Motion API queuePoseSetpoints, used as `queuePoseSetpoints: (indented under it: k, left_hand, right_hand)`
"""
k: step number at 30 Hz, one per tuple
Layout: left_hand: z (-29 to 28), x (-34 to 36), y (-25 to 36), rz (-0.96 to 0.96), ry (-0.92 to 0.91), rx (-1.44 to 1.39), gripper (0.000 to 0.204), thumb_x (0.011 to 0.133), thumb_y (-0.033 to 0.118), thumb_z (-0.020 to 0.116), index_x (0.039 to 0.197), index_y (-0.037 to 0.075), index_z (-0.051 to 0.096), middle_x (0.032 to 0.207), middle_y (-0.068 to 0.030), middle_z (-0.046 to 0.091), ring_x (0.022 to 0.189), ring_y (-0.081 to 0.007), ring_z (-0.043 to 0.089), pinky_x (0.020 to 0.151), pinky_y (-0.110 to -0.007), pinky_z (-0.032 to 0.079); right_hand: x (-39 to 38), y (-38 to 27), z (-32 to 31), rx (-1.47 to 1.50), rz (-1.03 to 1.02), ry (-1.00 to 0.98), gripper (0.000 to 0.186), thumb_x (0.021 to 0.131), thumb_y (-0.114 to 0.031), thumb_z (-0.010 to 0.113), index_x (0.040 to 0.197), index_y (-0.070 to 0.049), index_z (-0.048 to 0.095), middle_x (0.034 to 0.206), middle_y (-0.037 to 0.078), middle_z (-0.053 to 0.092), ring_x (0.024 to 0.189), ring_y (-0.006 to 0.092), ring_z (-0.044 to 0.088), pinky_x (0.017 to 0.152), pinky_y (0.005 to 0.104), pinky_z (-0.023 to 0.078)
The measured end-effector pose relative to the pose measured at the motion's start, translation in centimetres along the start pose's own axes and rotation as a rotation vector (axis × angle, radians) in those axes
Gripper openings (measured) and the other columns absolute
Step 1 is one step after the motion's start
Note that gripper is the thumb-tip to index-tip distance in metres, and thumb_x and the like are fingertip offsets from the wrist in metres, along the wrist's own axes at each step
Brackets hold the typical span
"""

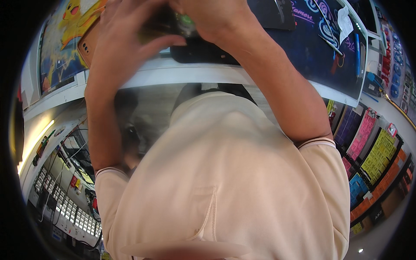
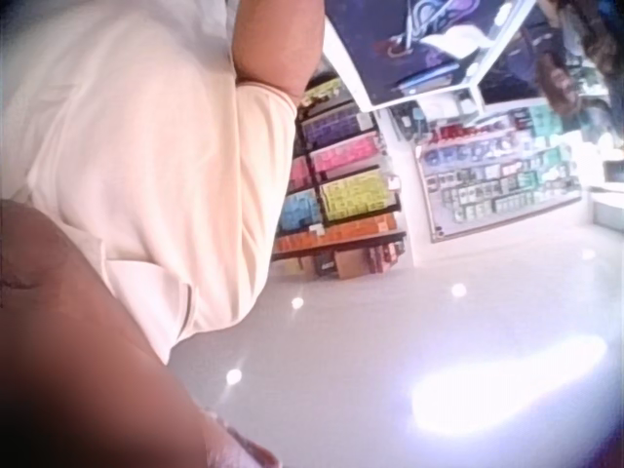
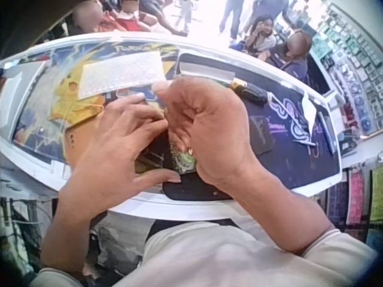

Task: The person applies adhesive to the edges of a smartphone, places it into a yellow clamping tool, and secures it in a blue press. The person then handles a phone case and a receipt, handing the receipt to a customer.

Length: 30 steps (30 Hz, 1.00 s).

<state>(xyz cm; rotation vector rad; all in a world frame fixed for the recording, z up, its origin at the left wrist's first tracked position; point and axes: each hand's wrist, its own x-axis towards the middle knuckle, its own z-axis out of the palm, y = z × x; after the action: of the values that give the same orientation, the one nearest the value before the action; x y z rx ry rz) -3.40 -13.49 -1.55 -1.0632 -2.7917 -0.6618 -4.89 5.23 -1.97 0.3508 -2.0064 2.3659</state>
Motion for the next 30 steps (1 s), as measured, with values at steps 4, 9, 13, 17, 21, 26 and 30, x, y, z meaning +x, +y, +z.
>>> queuePoseSetpoints:
  k: [4, 9, 13, 17, 21, 26, 30]
  left_hand:
    - [0.9, 0.1, -0.3, 0.012, 0.027, 0.034, 0.068, 0.078, 0.041, 0.089, 0.130, 0.004, 0.065, 0.138, -0.0120, 0.056, 0.145, -0.0384, 0.038, 0.121, -0.052, 0.030]
    - [1.3, 0.0, -0.7, 0.076, 0.095, 0.013, 0.069, 0.077, 0.041, 0.089, 0.131, 0.004, 0.064, 0.138, -0.0119, 0.056, 0.145, -0.0383, 0.038, 0.121, -0.052, 0.030]
    - [1.4, 0.0, -0.7, 0.077, 0.091, 0.029, 0.070, 0.077, 0.041, 0.089, 0.131, 0.004, 0.064, 0.138, -0.0119, 0.056, 0.145, -0.0383, 0.038, 0.121, -0.051, 0.031]
    - [1.2, 0.0, -0.6, 0.058, 0.058, 0.027, 0.071, 0.077, 0.042, 0.090, 0.131, 0.004, 0.064, 0.139, -0.0124, 0.055, 0.145, -0.0384, 0.038, 0.121, -0.052, 0.031]
    - [1.0, -0.2, -0.4, -0.008, -0.015, 0.057, 0.074, 0.076, 0.044, 0.090, 0.132, 0.003, 0.064, 0.139, -0.0131, 0.054, 0.145, -0.0386, 0.037, 0.121, -0.052, 0.032]
    - [1.3, -0.3, -0.7, 0.056, 0.063, 0.051, 0.075, 0.076, 0.047, 0.090, 0.132, 0.004, 0.064, 0.141, -0.0133, 0.054, 0.146, -0.0388, 0.036, 0.122, -0.052, 0.031]
    - [1.5, -0.3, -1.2, 0.076, 0.052, 0.026, 0.075, 0.076, 0.047, 0.090, 0.132, 0.005, 0.064, 0.141, -0.0132, 0.053, 0.146, -0.0386, 0.035, 0.122, -0.052, 0.031]
  right_hand:
    - [-0.2, -0.2, -0.3, -0.005, 0.000, 0.036, 0.024, 0.105, -0.008, 0.062, 0.083, -0.001, 0.061, 0.064, -0.002, 0.047, 0.052, 0.0056, 0.040, 0.048, 0.0226, 0.034]
    - [-0.5, -0.7, -0.8, 0.026, 0.032, 0.023, 0.025, 0.105, -0.008, 0.063, 0.081, -0.002, 0.060, 0.063, -0.002, 0.045, 0.051, 0.0059, 0.040, 0.047, 0.0230, 0.034]
    - [-0.4, -0.3, -0.9, 0.018, -0.006, -0.008, 0.027, 0.105, -0.008, 0.063, 0.080, -0.002, 0.059, 0.063, -0.002, 0.044, 0.051, 0.0057, 0.040, 0.047, 0.0233, 0.034]
    - [-0.3, 0.3, -0.4, 0.009, 0.011, 0.050, 0.027, 0.105, -0.009, 0.062, 0.079, -0.003, 0.059, 0.063, -0.003, 0.045, 0.051, 0.0058, 0.040, 0.047, 0.0233, 0.034]
    - [-0.3, 0.2, -0.1, -0.042, -0.021, 0.017, 0.027, 0.106, -0.009, 0.061, 0.080, -0.003, 0.060, 0.063, -0.002, 0.047, 0.052, 0.0058, 0.040, 0.047, 0.0233, 0.034]
    - [-0.2, 0.0, 0.2, 0.068, 0.088, 0.056, 0.027, 0.106, -0.010, 0.061, 0.080, -0.003, 0.060, 0.063, -0.002, 0.047, 0.051, 0.0059, 0.041, 0.047, 0.0235, 0.034]
    - [0.0, 0.0, 0.4, 0.159, 0.121, 0.064, 0.028, 0.106, -0.010, 0.061, 0.079, -0.004, 0.059, 0.063, -0.002, 0.047, 0.051, 0.0062, 0.041, 0.047, 0.0235, 0.034]
